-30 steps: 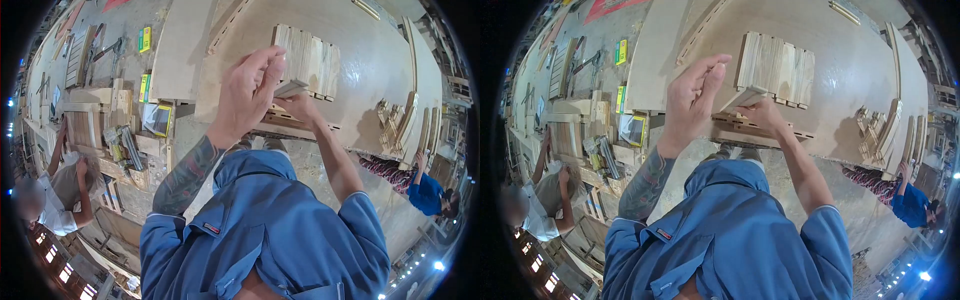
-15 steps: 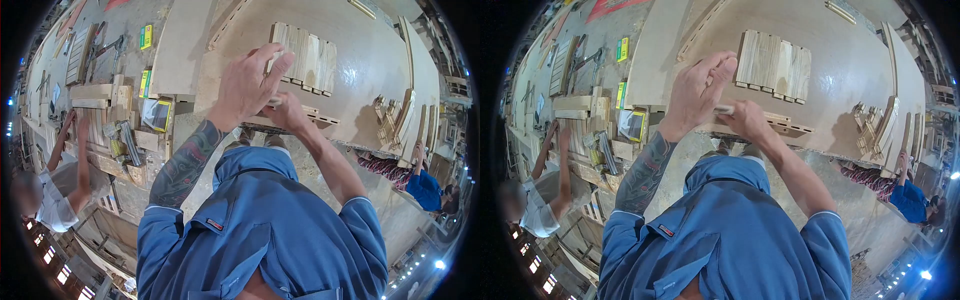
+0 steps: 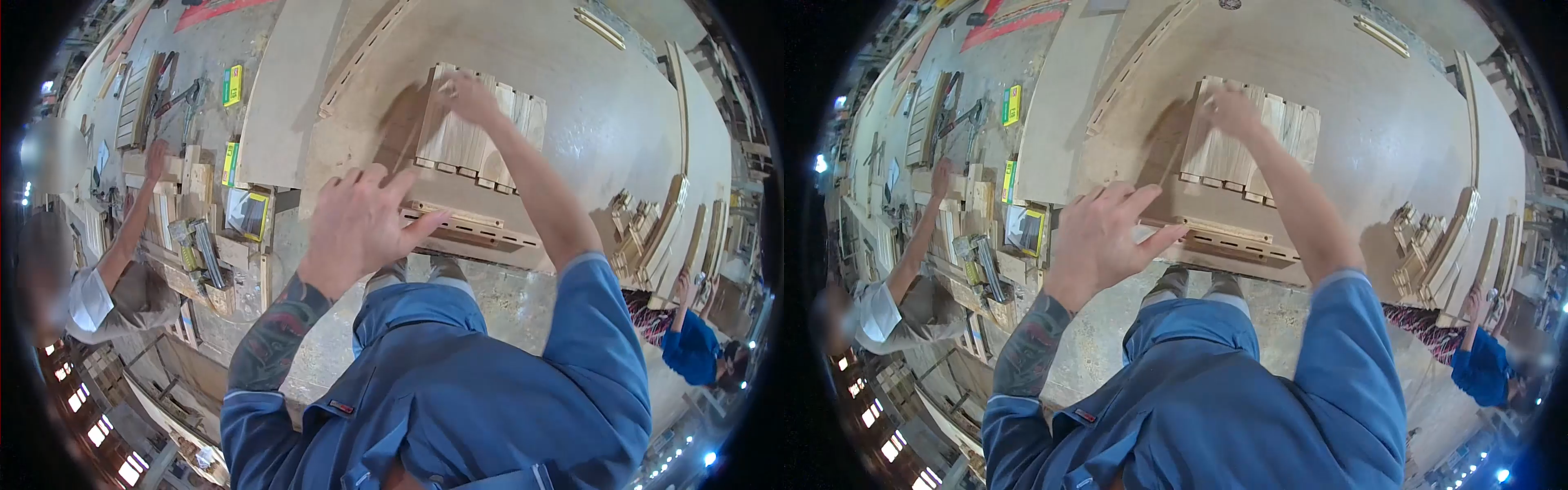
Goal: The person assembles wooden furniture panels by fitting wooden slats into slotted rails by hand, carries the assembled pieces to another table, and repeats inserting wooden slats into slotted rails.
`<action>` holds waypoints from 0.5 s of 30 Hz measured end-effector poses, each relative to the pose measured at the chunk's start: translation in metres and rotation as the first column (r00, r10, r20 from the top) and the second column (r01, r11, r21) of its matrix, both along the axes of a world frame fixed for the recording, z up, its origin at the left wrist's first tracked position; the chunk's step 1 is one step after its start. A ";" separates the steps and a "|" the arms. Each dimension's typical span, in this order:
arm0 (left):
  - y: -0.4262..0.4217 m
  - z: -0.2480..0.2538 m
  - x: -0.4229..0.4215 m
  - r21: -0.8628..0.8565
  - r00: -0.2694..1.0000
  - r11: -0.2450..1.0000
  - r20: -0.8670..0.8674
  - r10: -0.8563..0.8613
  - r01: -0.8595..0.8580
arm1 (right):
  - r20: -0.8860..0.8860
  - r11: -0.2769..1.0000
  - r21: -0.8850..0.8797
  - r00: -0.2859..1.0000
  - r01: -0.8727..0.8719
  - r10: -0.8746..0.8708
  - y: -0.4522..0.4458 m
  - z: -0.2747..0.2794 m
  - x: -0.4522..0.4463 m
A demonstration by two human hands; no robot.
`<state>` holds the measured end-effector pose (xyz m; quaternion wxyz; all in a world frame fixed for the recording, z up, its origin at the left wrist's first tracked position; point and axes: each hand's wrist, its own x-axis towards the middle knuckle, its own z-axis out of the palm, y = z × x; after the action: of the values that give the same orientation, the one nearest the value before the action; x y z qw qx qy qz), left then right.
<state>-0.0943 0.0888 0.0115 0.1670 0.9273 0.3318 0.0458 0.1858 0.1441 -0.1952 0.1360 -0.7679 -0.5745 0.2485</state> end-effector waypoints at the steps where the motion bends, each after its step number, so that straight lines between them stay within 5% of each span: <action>1: -0.001 0.002 0.000 0.019 1.000 1.000 -0.006 0.011 -0.011 | 0.125 0.998 0.008 0.990 0.062 -0.063 0.017 -0.013 0.011; 2: -0.001 0.002 0.002 0.039 1.000 0.999 -0.008 0.018 -0.018 | 0.250 0.992 0.025 0.959 0.127 -0.130 0.028 -0.023 0.021; 6: -0.005 -0.006 0.001 0.099 0.998 0.995 0.066 0.010 -0.016 | 0.292 0.994 0.050 0.951 0.094 -0.104 0.022 -0.043 0.021; 8: -0.006 -0.003 0.002 0.085 0.999 0.995 0.013 0.048 -0.048 | 0.389 0.994 -0.066 0.915 -0.087 0.105 0.009 -0.029 0.016; 12: -0.011 0.001 0.004 0.039 0.995 0.994 0.014 0.101 -0.101 | 0.493 0.984 0.050 0.861 -0.171 0.125 -0.031 0.005 0.000; 13: -0.011 0.000 0.003 0.033 0.993 0.993 0.042 0.112 -0.113 | 0.032 0.978 0.210 0.999 0.003 -0.010 -0.036 0.027 0.010; 14: -0.012 -0.001 0.002 0.025 0.990 0.992 0.067 0.121 -0.123 | -0.451 0.937 0.264 0.888 0.229 -0.090 -0.044 0.044 0.015; 15: -0.012 -0.002 0.001 0.028 0.991 0.992 0.066 0.120 -0.122 | -0.452 0.936 0.267 0.887 0.230 -0.089 -0.058 0.057 0.011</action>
<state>-0.0938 0.0772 0.0094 0.1597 0.9061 0.3811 0.0910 0.1964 0.0866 -0.1385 0.4005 -0.7071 -0.4958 0.3062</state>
